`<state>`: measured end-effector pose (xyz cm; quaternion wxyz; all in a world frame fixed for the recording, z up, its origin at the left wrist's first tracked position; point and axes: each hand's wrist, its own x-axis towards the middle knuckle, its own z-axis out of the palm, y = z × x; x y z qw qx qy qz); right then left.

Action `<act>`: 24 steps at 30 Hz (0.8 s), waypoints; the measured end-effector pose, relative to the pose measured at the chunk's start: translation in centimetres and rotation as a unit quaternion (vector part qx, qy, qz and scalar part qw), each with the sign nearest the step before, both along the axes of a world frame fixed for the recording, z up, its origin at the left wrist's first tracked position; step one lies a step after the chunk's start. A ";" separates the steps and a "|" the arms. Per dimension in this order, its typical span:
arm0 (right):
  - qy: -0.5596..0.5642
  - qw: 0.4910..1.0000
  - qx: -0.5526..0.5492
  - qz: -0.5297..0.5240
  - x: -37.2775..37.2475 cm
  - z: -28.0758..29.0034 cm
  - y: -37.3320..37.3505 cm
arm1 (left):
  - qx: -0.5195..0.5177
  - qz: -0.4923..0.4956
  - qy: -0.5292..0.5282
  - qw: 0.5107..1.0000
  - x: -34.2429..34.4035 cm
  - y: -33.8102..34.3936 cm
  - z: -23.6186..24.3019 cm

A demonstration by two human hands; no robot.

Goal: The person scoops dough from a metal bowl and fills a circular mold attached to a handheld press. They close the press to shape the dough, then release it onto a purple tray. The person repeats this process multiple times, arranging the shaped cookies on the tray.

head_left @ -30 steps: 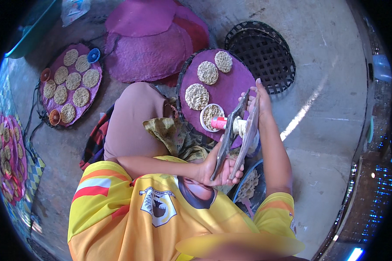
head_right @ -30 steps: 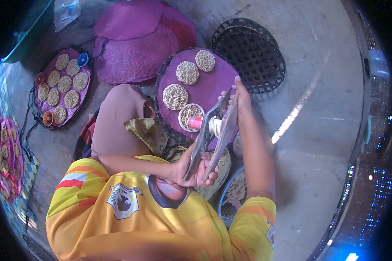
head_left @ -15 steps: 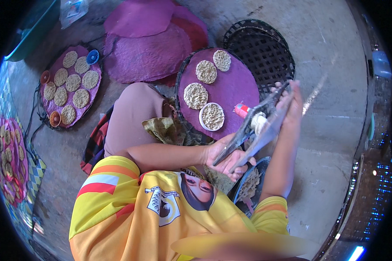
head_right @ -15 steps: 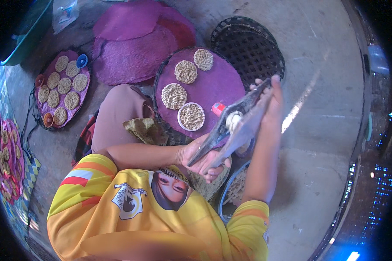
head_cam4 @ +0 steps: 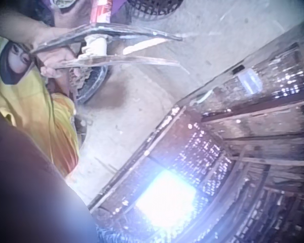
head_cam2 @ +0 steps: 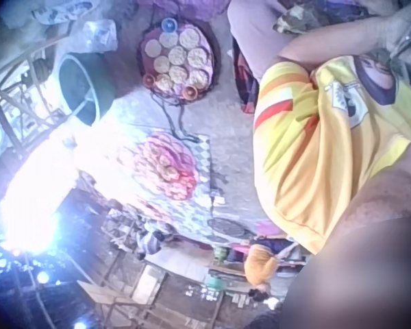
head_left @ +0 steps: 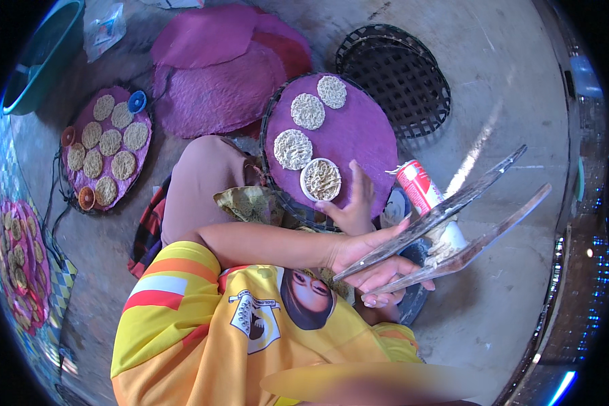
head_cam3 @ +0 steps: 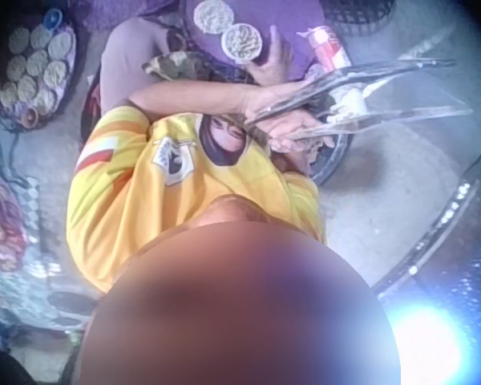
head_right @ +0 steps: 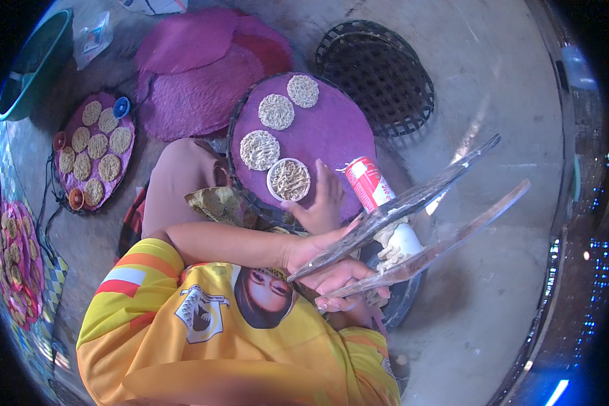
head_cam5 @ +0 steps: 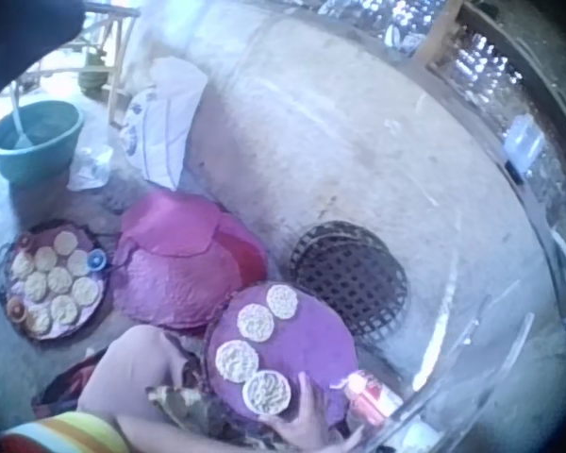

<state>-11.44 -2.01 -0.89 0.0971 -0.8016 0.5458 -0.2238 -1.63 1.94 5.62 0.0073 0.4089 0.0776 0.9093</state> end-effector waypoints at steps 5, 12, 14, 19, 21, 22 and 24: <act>0.100 0.995 0.026 0.001 1.2 -0.7 0.3 | -0.050 0.022 -0.016 0.998 -0.4 0.0 0.4; 0.012 1.000 0.024 0.006 1.0 -0.3 0.3 | -0.068 0.044 -0.016 0.997 -0.6 0.5 -0.5; -0.005 0.998 0.059 0.016 0.7 -0.3 0.5 | -0.055 0.029 -0.018 0.998 -0.6 0.5 -0.7; -0.203 0.976 0.074 0.011 -0.2 0.1 -1.9 | -0.019 -0.004 -0.034 0.999 -0.7 0.6 -1.0; -0.190 0.979 0.071 -0.023 -0.5 0.3 -3.7 | -0.020 -0.003 -0.040 0.999 -0.9 0.5 -1.1; -0.174 0.981 0.085 -0.025 -0.6 0.4 -4.6 | -0.021 -0.004 -0.038 0.999 -0.9 0.5 -1.2; -0.113 0.987 0.097 -0.057 -0.8 0.2 -6.4 | -0.026 0.006 -0.042 0.999 -1.1 0.3 -1.4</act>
